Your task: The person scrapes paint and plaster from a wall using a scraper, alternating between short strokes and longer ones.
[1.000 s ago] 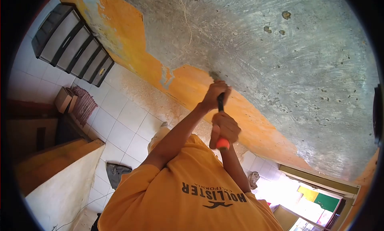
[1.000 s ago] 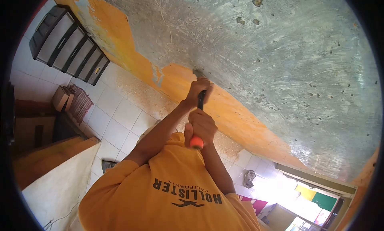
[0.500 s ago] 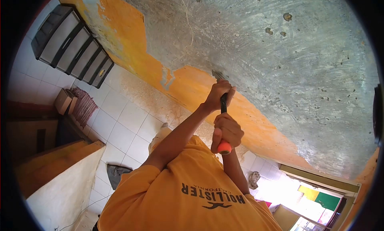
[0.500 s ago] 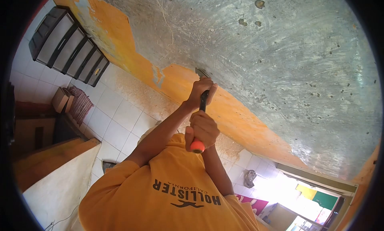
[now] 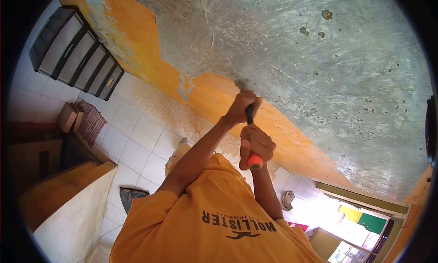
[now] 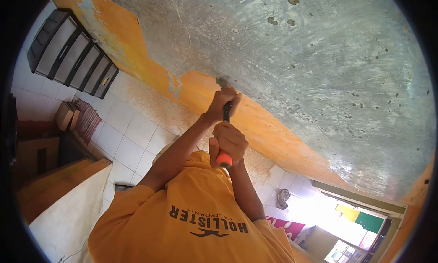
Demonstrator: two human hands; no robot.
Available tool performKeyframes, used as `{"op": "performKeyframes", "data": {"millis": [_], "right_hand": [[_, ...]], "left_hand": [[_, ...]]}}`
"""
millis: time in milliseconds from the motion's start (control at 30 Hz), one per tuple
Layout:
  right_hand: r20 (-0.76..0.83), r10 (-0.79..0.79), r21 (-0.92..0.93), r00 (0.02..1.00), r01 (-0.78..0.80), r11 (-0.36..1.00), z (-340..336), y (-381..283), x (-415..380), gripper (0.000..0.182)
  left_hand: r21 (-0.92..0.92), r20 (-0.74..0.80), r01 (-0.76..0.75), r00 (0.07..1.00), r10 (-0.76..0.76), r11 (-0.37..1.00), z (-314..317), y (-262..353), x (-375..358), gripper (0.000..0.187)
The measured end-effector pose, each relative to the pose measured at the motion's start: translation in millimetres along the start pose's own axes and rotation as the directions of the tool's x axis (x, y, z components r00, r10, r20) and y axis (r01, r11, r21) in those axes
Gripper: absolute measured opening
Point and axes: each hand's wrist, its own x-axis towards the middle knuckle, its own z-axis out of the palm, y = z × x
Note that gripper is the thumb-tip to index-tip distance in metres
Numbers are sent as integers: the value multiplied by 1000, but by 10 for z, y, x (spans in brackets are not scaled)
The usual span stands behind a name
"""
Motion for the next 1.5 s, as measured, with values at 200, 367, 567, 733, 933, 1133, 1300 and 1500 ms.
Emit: {"op": "performKeyframes", "data": {"millis": [200,367,567,733,933,1133,1300,1500], "right_hand": [[-2,13,27,1000,-13,1000,-91,192,-115,31],[78,97,-153,992,-84,985,-148,71,-28,30],[41,33,-17,999,-33,999,-90,83,-58,28],[70,66,-113,995,-58,992,-46,262,-149,27],[5,62,30,998,-62,998,-51,126,-5,27],[-11,55,48,998,-54,997,-6,62,51,26],[1,100,19,995,-100,995,95,175,-72,31],[-84,35,39,996,-32,999,38,-67,50,30]], "left_hand": [[18,7,141,990,-141,990,73,-48,-105,37],[1,-1,148,989,-148,989,107,-95,-93,37],[-7,22,81,997,-81,997,31,101,75,34],[93,86,243,964,-251,966,-60,-292,-202,34],[30,6,118,993,-118,993,34,-35,30,35],[0,-39,43,998,-43,999,2,-63,42,32],[69,69,73,995,-78,995,-143,-141,-48,34],[8,-8,4,1000,-4,1000,-86,18,125,32]]}}
